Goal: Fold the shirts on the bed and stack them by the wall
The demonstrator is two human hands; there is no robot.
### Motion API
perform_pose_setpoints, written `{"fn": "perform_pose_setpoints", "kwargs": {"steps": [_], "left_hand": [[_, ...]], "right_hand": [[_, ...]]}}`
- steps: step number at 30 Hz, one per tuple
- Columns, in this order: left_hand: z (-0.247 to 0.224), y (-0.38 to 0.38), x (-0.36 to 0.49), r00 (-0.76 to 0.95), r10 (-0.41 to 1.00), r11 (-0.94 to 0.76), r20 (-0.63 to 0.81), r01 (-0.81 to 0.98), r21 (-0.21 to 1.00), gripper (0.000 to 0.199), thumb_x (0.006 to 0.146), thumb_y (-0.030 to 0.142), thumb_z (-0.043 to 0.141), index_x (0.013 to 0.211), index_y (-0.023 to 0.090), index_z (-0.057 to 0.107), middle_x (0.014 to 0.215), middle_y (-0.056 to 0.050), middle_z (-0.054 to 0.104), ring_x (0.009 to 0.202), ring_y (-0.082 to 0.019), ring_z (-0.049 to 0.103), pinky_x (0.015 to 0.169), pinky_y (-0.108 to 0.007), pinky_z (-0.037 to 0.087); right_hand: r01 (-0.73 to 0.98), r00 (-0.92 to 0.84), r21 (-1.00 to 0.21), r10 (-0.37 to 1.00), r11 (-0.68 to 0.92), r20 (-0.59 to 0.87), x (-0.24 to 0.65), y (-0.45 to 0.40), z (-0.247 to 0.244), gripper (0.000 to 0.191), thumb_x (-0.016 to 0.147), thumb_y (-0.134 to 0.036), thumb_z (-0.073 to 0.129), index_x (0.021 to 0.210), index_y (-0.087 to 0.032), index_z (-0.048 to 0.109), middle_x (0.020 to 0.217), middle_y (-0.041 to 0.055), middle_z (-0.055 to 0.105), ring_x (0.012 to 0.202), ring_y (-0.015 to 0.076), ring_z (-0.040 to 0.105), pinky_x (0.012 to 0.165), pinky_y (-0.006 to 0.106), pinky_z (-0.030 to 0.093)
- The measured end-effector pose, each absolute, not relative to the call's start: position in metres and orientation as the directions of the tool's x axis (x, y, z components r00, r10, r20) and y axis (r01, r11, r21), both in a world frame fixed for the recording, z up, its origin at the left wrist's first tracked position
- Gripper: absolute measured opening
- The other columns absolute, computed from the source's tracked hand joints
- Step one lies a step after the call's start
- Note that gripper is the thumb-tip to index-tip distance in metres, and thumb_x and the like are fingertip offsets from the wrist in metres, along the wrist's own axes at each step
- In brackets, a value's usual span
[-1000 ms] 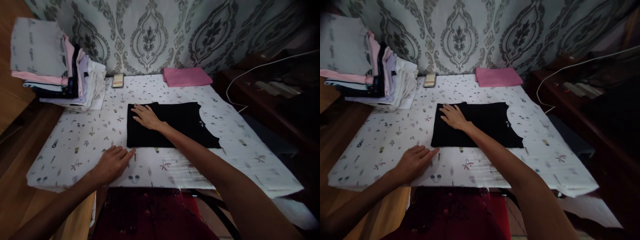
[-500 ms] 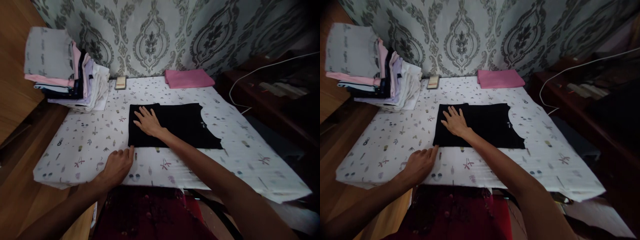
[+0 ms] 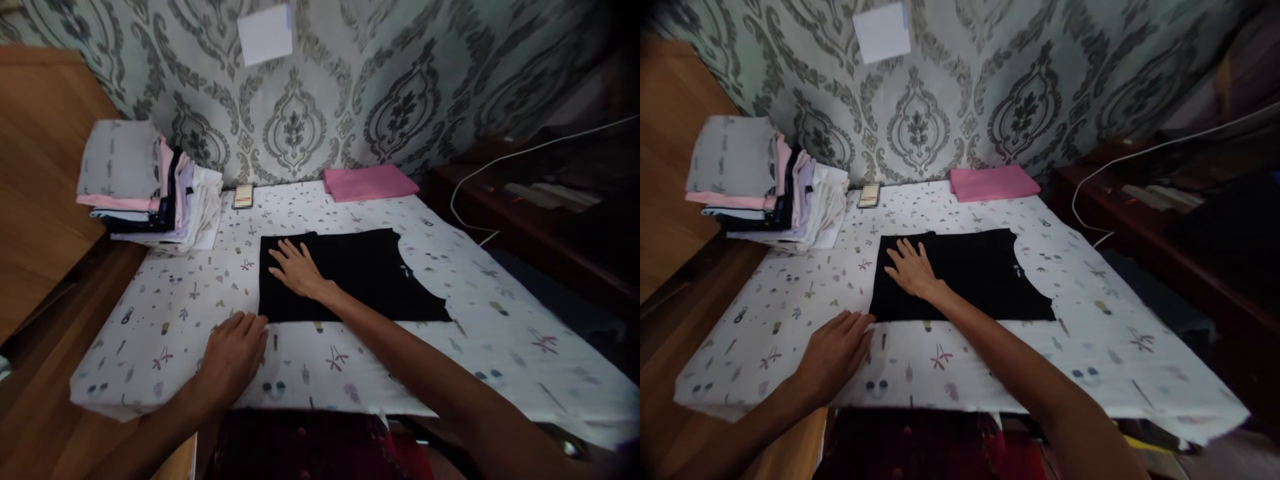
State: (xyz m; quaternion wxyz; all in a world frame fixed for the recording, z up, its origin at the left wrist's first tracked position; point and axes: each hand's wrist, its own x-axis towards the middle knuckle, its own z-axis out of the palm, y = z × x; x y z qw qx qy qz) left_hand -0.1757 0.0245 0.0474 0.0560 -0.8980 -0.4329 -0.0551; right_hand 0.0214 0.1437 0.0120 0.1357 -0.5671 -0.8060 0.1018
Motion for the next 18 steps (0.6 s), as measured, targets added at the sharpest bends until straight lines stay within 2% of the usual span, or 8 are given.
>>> {"fn": "perform_pose_setpoints", "kwargs": {"steps": [3, 6, 9, 11, 15, 18], "left_hand": [[0.038, 0.048, -0.166, 0.622, 0.707, -0.663, 0.337, 0.749, 0.01, 0.042, 0.102, 0.033, 0.038, 0.135, 0.011, 0.051, 0.131, -0.018, 0.065, 0.123, -0.029, 0.061, 0.101, -0.045, 0.052], [0.019, 0.062, -0.162, 0.685, 0.679, -0.716, 0.264, 0.697, 0.033, 0.065, 0.102, 0.049, 0.036, 0.15, 0.006, 0.034, 0.154, -0.024, 0.044, 0.148, -0.031, 0.036, 0.117, -0.05, 0.037], [0.007, 0.066, -0.168, 0.711, 0.7, -0.714, 0.072, 0.693, 0.098, 0.075, 0.099, 0.06, 0.033, 0.154, 0.008, 0.028, 0.16, -0.023, 0.033, 0.152, -0.031, 0.023, 0.121, -0.053, 0.028], [0.009, 0.072, -0.172, 0.689, 0.724, -0.68, -0.007, 0.716, 0.155, 0.075, 0.1, 0.061, 0.03, 0.156, 0.012, 0.026, 0.163, -0.019, 0.027, 0.154, -0.028, 0.019, 0.122, -0.052, 0.025], [0.023, 0.111, -0.159, 0.625, 0.78, -0.617, 0.037, 0.755, 0.221, 0.065, 0.103, 0.05, 0.026, 0.156, 0.012, 0.027, 0.165, -0.018, 0.023, 0.154, -0.025, 0.016, 0.124, -0.051, 0.02], [0.024, 0.154, -0.137, 0.573, 0.814, -0.579, 0.099, 0.784, 0.225, 0.062, 0.102, 0.043, 0.03, 0.154, 0.01, 0.031, 0.163, -0.022, 0.025, 0.154, -0.028, 0.018, 0.122, -0.055, 0.021]], "right_hand": [[0.867, -0.326, -0.357, 0.937, 0.349, 0.124, 0.024, 0.142, 0.015, 0.054, 0.103, -0.034, 0.039, 0.154, -0.017, 0.037, 0.161, 0.0166, 0.034, 0.152, 0.0287, 0.022, 0.121, 0.057, 0.016], [0.847, -0.33, -0.398, 0.936, 0.352, 0.126, 0.026, 0.142, 0.015, 0.053, 0.103, -0.025, 0.033, 0.155, -0.014, 0.035, 0.16, 0.0162, 0.036, 0.152, 0.0263, 0.024, 0.122, 0.054, 0.016], [0.834, -0.323, -0.431, 0.938, 0.343, 0.123, 0.027, 0.143, 0.017, 0.054, 0.101, -0.023, 0.036, 0.154, -0.012, 0.035, 0.16, 0.0166, 0.037, 0.152, 0.0258, 0.025, 0.122, 0.053, 0.016], [0.844, -0.296, -0.432, 0.948, 0.317, 0.117, 0.028, 0.143, 0.02, 0.056, 0.1, -0.023, 0.04, 0.154, -0.011, 0.035, 0.16, 0.0175, 0.036, 0.152, 0.0265, 0.024, 0.123, 0.051, 0.017], [0.91, -0.16, -0.363, 0.978, 0.199, 0.135, 0.037, 0.142, 0.028, 0.054, 0.101, -0.025, 0.04, 0.152, -0.008, 0.038, 0.161, 0.0202, 0.033, 0.152, 0.0284, 0.022, 0.123, 0.052, 0.017], [0.94, -0.089, -0.32, 0.99, 0.12, 0.11, 0.049, 0.142, 0.029, 0.054, 0.101, -0.028, 0.041, 0.151, -0.007, 0.04, 0.16, 0.0222, 0.034, 0.152, 0.0301, 0.023, 0.121, 0.055, 0.018]]}}
